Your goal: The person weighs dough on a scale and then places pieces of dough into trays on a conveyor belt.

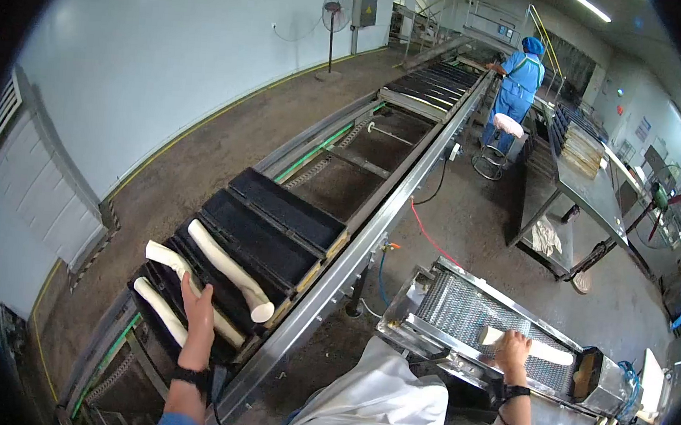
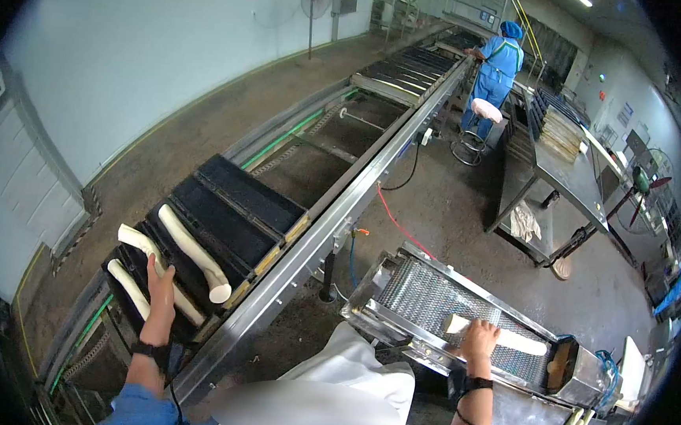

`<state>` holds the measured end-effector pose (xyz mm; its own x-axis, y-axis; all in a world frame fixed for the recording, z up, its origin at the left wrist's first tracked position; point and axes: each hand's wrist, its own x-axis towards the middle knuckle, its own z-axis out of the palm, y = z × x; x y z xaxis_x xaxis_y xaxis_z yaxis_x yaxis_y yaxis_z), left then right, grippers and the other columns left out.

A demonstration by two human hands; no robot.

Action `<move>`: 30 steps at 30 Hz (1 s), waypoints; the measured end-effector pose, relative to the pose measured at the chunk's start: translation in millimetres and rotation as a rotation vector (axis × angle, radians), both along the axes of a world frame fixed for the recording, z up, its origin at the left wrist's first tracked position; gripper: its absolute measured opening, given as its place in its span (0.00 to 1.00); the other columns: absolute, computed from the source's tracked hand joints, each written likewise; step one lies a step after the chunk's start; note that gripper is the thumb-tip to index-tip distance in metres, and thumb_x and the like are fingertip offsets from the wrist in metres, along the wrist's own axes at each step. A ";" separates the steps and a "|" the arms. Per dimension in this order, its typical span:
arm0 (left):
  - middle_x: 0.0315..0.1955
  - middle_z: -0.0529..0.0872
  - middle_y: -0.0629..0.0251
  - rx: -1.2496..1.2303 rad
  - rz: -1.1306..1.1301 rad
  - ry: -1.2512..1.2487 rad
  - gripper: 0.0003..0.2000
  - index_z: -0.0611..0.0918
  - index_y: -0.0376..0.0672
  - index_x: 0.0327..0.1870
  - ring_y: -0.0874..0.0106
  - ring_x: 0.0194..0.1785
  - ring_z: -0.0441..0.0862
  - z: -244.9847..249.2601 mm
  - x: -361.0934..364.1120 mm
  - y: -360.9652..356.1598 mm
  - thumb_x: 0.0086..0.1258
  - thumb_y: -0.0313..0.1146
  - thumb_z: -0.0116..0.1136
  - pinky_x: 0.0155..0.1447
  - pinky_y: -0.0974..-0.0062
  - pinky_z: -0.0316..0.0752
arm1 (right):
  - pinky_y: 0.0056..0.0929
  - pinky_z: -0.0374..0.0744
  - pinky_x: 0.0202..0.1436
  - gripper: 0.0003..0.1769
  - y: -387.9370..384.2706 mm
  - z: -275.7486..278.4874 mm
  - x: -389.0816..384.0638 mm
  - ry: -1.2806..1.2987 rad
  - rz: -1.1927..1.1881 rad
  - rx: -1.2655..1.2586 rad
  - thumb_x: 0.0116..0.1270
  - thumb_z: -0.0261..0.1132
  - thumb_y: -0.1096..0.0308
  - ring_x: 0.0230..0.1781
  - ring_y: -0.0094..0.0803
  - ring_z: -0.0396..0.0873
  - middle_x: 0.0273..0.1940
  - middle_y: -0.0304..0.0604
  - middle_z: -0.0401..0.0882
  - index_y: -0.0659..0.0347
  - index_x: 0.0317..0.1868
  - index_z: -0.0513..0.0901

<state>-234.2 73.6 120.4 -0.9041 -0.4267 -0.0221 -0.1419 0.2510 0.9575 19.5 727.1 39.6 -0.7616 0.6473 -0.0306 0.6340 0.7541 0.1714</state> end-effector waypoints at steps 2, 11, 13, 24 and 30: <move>0.73 0.59 0.48 -0.092 0.188 -0.123 0.30 0.63 0.36 0.72 0.58 0.72 0.62 -55.6 -29.2 -37.5 0.71 0.31 0.58 0.74 0.67 0.58 | 0.58 0.60 0.72 0.17 -43.9 40.6 -9.8 -0.070 0.035 0.001 0.62 0.62 0.64 0.62 0.47 0.73 0.53 0.47 0.80 0.54 0.51 0.79; 0.49 0.79 0.56 -0.451 0.140 -0.078 0.20 0.78 0.36 0.54 0.62 0.54 0.76 8.2 40.6 -51.1 0.61 0.32 0.67 0.62 0.68 0.69 | 0.52 0.71 0.63 0.32 -79.1 56.2 -52.7 -0.097 0.087 -0.065 0.40 0.79 0.53 0.61 0.49 0.74 0.51 0.47 0.81 0.55 0.47 0.82; 0.53 0.77 0.51 -0.580 -0.068 0.134 0.24 0.77 0.36 0.56 0.56 0.61 0.73 9.5 55.4 -24.5 0.58 0.32 0.68 0.68 0.64 0.65 | 0.52 0.74 0.60 0.34 -81.6 53.4 -59.6 -0.094 0.106 -0.072 0.38 0.80 0.51 0.58 0.51 0.75 0.51 0.49 0.81 0.56 0.47 0.82; 0.70 0.64 0.49 0.429 0.097 -0.223 0.42 0.50 0.36 0.79 0.64 0.66 0.70 -27.1 71.2 -9.3 0.63 0.18 0.56 0.67 0.71 0.67 | 0.49 0.78 0.53 0.25 -118.0 46.9 -59.2 0.245 0.169 -0.114 0.42 0.77 0.63 0.49 0.55 0.76 0.44 0.53 0.79 0.62 0.42 0.81; 0.73 0.59 0.35 -0.448 -0.078 -0.167 0.39 0.59 0.36 0.76 0.49 0.76 0.61 -54.3 66.0 -43.5 0.58 0.16 0.50 0.75 0.72 0.59 | 0.43 0.78 0.46 0.19 -113.2 43.4 -67.8 0.730 0.154 -0.502 0.49 0.74 0.69 0.39 0.49 0.80 0.36 0.50 0.81 0.63 0.41 0.80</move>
